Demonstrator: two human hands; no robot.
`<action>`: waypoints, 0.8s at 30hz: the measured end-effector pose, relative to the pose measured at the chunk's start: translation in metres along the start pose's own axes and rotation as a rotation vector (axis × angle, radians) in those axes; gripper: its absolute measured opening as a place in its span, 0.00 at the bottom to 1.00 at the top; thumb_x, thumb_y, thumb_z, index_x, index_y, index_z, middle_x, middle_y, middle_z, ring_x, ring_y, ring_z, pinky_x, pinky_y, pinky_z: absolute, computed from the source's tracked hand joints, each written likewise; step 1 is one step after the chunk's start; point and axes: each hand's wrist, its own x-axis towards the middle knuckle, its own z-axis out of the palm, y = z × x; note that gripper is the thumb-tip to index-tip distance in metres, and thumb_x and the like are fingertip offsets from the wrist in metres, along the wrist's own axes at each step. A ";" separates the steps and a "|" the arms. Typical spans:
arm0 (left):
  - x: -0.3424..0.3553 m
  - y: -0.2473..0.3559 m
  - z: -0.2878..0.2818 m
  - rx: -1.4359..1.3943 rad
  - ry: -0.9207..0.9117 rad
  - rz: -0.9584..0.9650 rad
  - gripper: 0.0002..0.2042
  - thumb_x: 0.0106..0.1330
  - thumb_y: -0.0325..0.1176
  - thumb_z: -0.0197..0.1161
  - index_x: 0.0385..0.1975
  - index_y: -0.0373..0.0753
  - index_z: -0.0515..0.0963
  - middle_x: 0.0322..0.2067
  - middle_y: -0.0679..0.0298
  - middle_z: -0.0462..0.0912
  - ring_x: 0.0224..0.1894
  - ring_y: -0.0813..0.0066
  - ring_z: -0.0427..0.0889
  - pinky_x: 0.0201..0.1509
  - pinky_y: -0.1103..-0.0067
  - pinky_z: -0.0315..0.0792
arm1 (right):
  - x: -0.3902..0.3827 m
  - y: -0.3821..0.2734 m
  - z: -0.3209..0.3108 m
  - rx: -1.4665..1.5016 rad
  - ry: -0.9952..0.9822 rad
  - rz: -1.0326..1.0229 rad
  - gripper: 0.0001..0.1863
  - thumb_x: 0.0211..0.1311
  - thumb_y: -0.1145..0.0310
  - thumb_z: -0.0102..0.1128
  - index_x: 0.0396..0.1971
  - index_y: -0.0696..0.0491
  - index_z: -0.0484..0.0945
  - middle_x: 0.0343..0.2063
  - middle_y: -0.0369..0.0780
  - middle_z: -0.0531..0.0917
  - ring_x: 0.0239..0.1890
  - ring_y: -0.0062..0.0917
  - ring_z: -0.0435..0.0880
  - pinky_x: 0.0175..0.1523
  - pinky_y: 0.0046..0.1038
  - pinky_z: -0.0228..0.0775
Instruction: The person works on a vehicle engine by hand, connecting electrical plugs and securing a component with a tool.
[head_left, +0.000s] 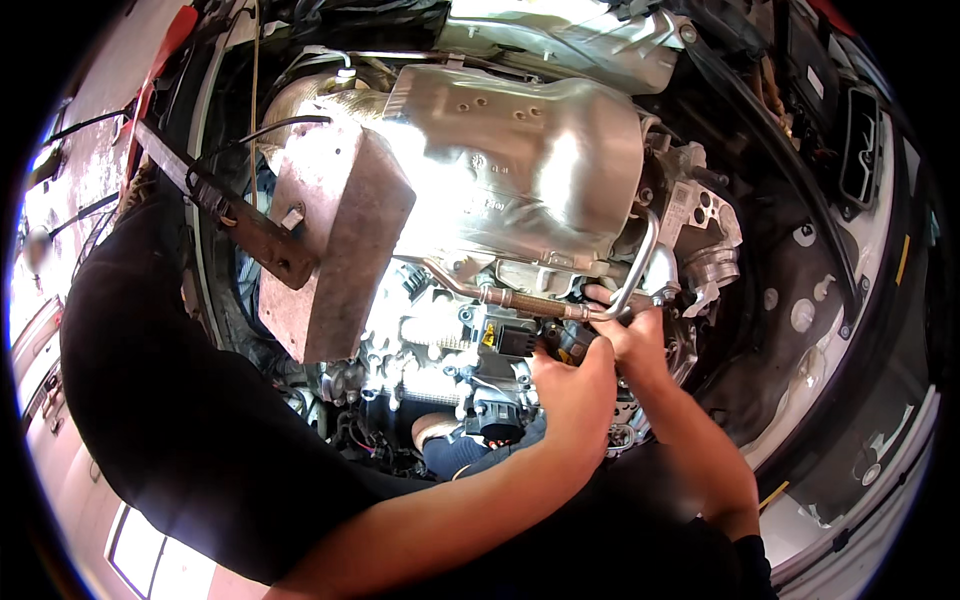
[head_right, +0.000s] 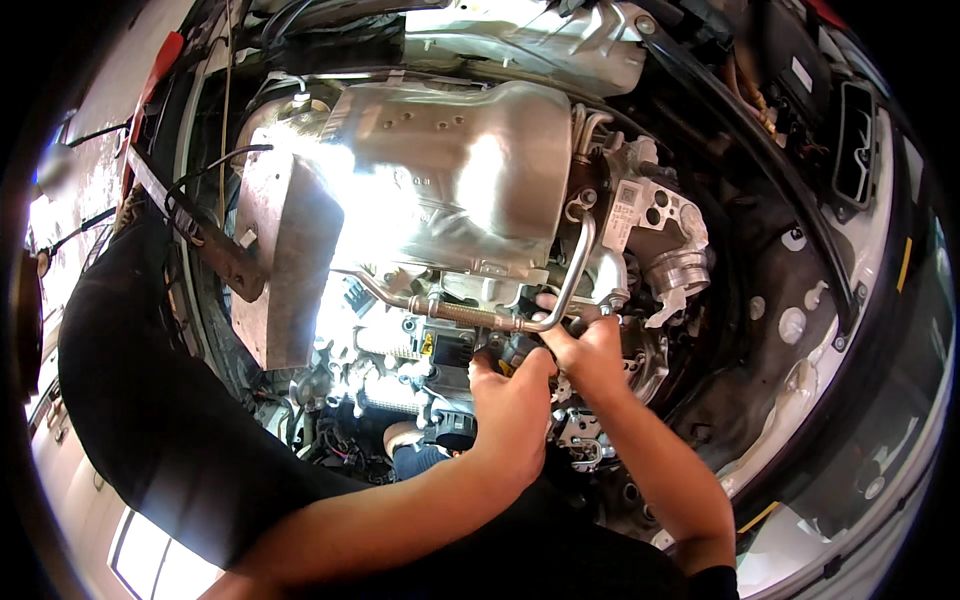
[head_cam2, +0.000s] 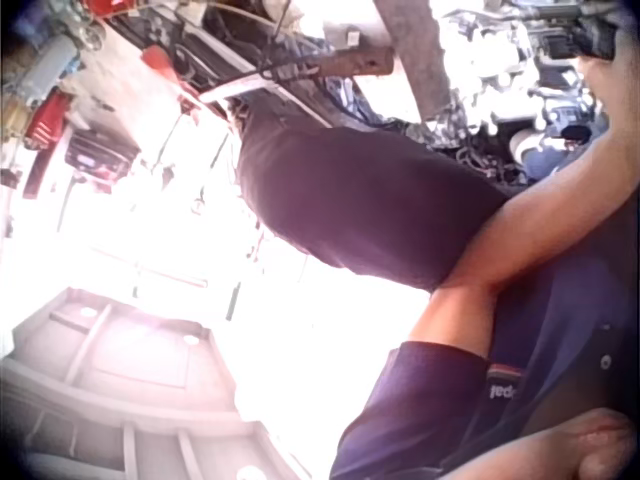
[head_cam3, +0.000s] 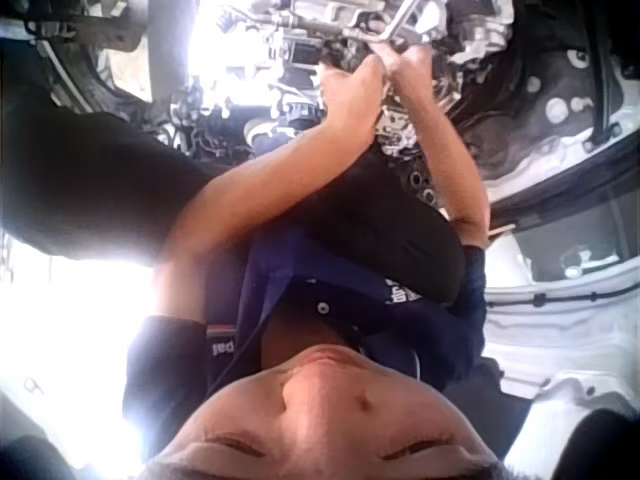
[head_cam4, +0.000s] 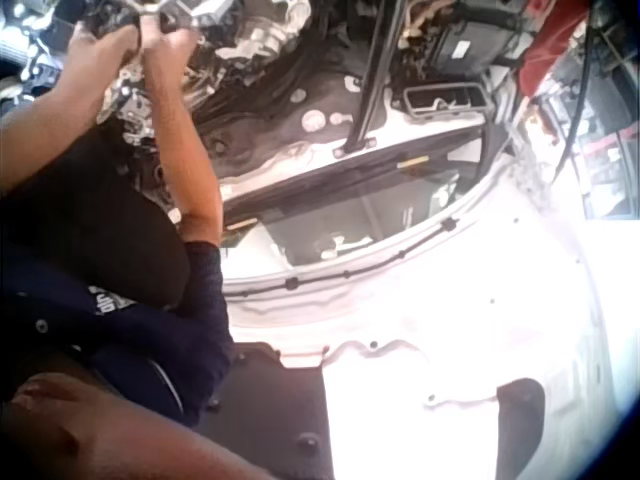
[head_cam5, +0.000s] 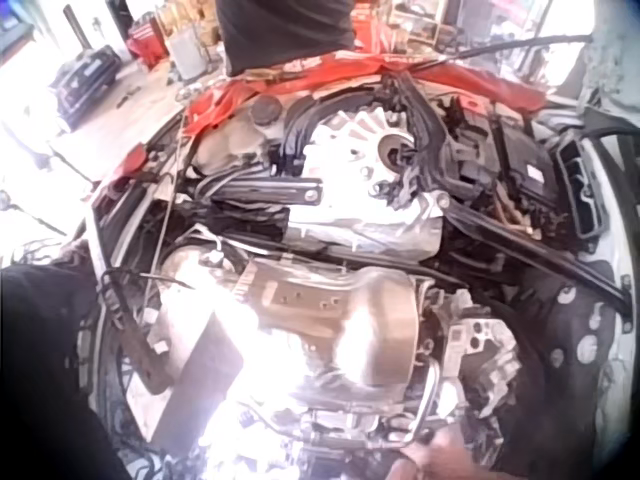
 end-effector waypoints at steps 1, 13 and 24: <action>-0.001 0.003 0.005 -0.007 0.065 -0.031 0.25 0.54 0.24 0.59 0.51 0.28 0.59 0.33 0.63 0.71 0.31 0.81 0.70 0.31 0.83 0.66 | 0.003 0.008 0.004 -0.067 0.072 -0.067 0.10 0.55 0.80 0.58 0.38 0.61 0.81 0.34 0.36 0.83 0.34 0.17 0.77 0.42 0.22 0.69; -0.004 -0.006 0.008 -0.056 0.140 -0.098 0.26 0.55 0.24 0.58 0.54 0.32 0.55 0.31 0.66 0.68 0.30 0.82 0.68 0.29 0.81 0.63 | 0.004 0.004 0.001 -0.116 0.053 -0.151 0.10 0.52 0.83 0.59 0.35 0.61 0.82 0.33 0.38 0.84 0.34 0.20 0.79 0.41 0.24 0.72; -0.002 -0.024 -0.013 0.090 0.037 0.068 0.27 0.55 0.20 0.57 0.54 0.35 0.55 0.30 0.66 0.69 0.29 0.84 0.69 0.25 0.84 0.64 | 0.005 0.007 0.004 -0.178 0.079 -0.127 0.09 0.54 0.78 0.61 0.36 0.63 0.83 0.32 0.36 0.83 0.36 0.18 0.77 0.43 0.21 0.70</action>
